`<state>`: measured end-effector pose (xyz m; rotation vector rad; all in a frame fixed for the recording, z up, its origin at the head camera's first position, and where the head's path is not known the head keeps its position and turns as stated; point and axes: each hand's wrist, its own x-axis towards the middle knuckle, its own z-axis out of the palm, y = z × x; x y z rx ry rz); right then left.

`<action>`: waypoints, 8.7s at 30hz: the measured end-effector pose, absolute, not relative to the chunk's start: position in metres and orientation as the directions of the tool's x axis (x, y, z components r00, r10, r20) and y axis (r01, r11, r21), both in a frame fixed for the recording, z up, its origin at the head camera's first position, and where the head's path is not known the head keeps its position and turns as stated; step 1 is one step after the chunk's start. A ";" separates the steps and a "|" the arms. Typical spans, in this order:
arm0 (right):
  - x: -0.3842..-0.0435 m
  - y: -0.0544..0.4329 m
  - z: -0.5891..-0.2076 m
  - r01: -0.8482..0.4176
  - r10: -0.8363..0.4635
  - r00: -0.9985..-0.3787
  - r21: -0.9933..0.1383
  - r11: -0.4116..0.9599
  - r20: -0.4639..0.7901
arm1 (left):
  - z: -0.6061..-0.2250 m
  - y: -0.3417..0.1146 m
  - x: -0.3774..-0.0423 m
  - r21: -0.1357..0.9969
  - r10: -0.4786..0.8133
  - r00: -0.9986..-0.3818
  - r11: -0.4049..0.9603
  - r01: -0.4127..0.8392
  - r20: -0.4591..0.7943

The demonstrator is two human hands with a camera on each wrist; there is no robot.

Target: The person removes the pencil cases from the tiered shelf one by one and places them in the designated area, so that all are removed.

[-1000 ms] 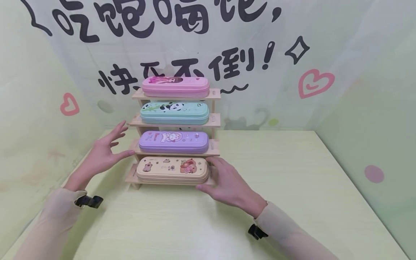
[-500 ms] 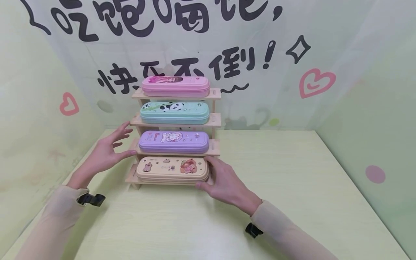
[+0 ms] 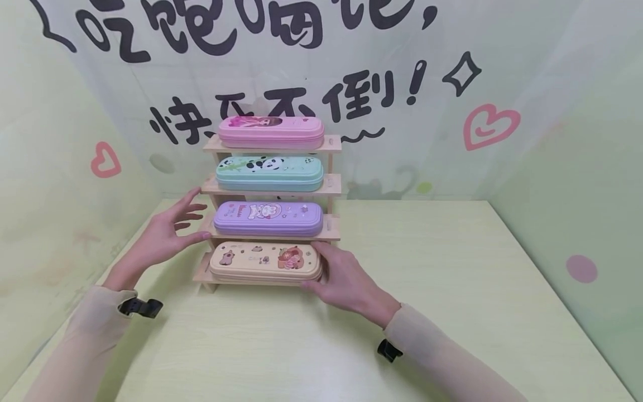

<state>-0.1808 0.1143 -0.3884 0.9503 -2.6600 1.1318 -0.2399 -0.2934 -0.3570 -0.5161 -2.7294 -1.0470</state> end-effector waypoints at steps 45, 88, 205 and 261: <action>-0.189 0.121 -0.383 -0.495 -0.502 -0.839 -0.676 0.546 0.209 | -0.362 -0.296 -0.243 0.638 0.262 -0.923 0.668 0.383 0.281; -0.165 0.246 -0.381 -0.431 -0.412 -0.882 -0.741 0.514 0.228 | -0.365 -0.302 -0.247 0.665 0.276 -0.915 0.629 0.403 0.294; -0.323 0.400 -0.401 -0.150 -0.291 -0.950 -0.645 0.749 -0.116 | -0.361 -0.301 -0.246 0.671 0.259 -0.928 0.642 0.372 0.267; -0.278 0.386 -0.379 -0.336 -0.326 -0.938 -0.551 0.764 0.119 | -0.362 -0.300 -0.244 0.702 0.251 -0.936 0.619 0.352 0.248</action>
